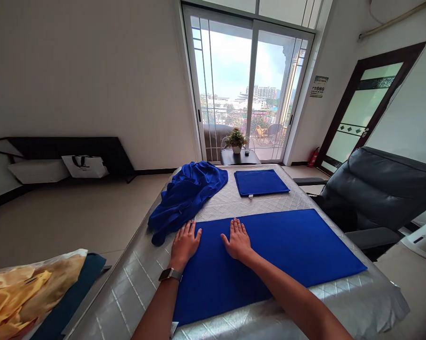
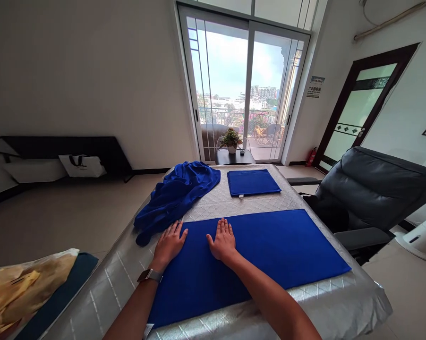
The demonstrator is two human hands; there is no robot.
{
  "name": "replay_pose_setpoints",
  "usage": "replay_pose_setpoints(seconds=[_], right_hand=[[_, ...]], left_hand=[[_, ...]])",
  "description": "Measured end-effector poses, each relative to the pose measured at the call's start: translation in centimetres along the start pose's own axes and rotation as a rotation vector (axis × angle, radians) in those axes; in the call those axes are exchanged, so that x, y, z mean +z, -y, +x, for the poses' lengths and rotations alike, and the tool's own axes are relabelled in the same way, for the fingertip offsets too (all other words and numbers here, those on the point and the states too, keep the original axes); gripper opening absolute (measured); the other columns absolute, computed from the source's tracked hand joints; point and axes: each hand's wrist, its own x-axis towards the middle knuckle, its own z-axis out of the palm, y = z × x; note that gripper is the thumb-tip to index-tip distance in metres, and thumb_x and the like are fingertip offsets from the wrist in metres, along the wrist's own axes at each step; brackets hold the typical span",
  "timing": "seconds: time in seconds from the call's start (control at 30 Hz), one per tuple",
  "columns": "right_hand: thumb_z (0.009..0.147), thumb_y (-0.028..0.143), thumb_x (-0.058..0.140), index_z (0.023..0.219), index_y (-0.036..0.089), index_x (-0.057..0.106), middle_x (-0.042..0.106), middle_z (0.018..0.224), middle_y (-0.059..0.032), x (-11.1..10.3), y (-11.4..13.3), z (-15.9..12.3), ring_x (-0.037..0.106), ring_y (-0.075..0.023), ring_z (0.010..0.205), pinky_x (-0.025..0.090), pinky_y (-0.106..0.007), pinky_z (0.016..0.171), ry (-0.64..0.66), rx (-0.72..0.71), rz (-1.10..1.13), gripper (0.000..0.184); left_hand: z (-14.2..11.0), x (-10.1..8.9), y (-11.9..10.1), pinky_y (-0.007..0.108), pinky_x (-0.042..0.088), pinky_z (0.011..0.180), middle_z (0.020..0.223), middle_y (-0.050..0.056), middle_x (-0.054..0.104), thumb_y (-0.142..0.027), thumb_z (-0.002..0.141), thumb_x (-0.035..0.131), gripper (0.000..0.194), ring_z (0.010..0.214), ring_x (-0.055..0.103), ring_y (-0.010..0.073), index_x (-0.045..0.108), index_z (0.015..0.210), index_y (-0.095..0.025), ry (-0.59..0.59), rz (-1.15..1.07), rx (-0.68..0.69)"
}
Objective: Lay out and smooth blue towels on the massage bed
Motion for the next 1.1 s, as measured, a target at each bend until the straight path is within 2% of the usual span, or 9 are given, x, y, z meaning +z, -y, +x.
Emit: replay_pose_setpoints(seconds=[0.17, 0.43, 0.87, 1.1], right_hand=[[0.102, 0.065, 0.012, 0.164, 0.004, 0.01, 0.001, 0.172, -0.01, -1.2, -2.9, -0.2, -0.003, -0.02, 0.159, -0.003, -0.037, 0.128, 0.02, 0.042, -0.048, 0.088], [0.102, 0.065, 0.012, 0.164, 0.004, 0.01, 0.004, 0.172, -0.0107, -3.0, -8.2, -0.4, -0.001, -0.0205, 0.159, -0.003, -0.036, 0.127, -0.006, 0.116, -0.112, 0.087], [0.102, 0.065, 0.011, 0.164, 0.004, 0.01, 0.009, 0.172, -0.0114, -5.7, -16.4, -0.5, 0.003, -0.0215, 0.159, 0.0, -0.038, 0.128, -0.048, 0.206, -0.201, 0.087], [0.102, 0.064, 0.01, 0.164, 0.004, 0.013, 0.011, 0.172, -0.0107, -7.1, -22.2, -0.4, 0.005, -0.0213, 0.159, 0.003, -0.038, 0.128, -0.077, 0.263, -0.243, 0.086]], left_hand=[[0.1, 0.0, 0.1, 0.048, 0.032, 0.122, 0.157, 0.019, 0.049, -0.045, 0.103, 0.033, 0.064, 0.147, 0.043, 0.032, 0.045, 0.153, -0.008, 0.009, 0.001, 0.006], [0.2, -0.2, -0.1, 0.047, 0.031, 0.123, 0.158, 0.018, 0.049, -0.044, 0.103, 0.035, 0.063, 0.147, 0.044, 0.0317, 0.045, 0.153, -0.007, 0.016, 0.015, -0.002], [0.3, 0.1, 0.2, 0.047, 0.033, 0.122, 0.158, 0.017, 0.049, -0.045, 0.103, 0.033, 0.064, 0.147, 0.044, 0.0308, 0.046, 0.153, -0.009, 0.017, 0.02, -0.01], [0.3, -0.2, 0.1, 0.048, 0.033, 0.122, 0.159, 0.017, 0.048, -0.046, 0.103, 0.031, 0.065, 0.147, 0.044, 0.0308, 0.045, 0.154, -0.008, 0.031, 0.021, -0.012]])
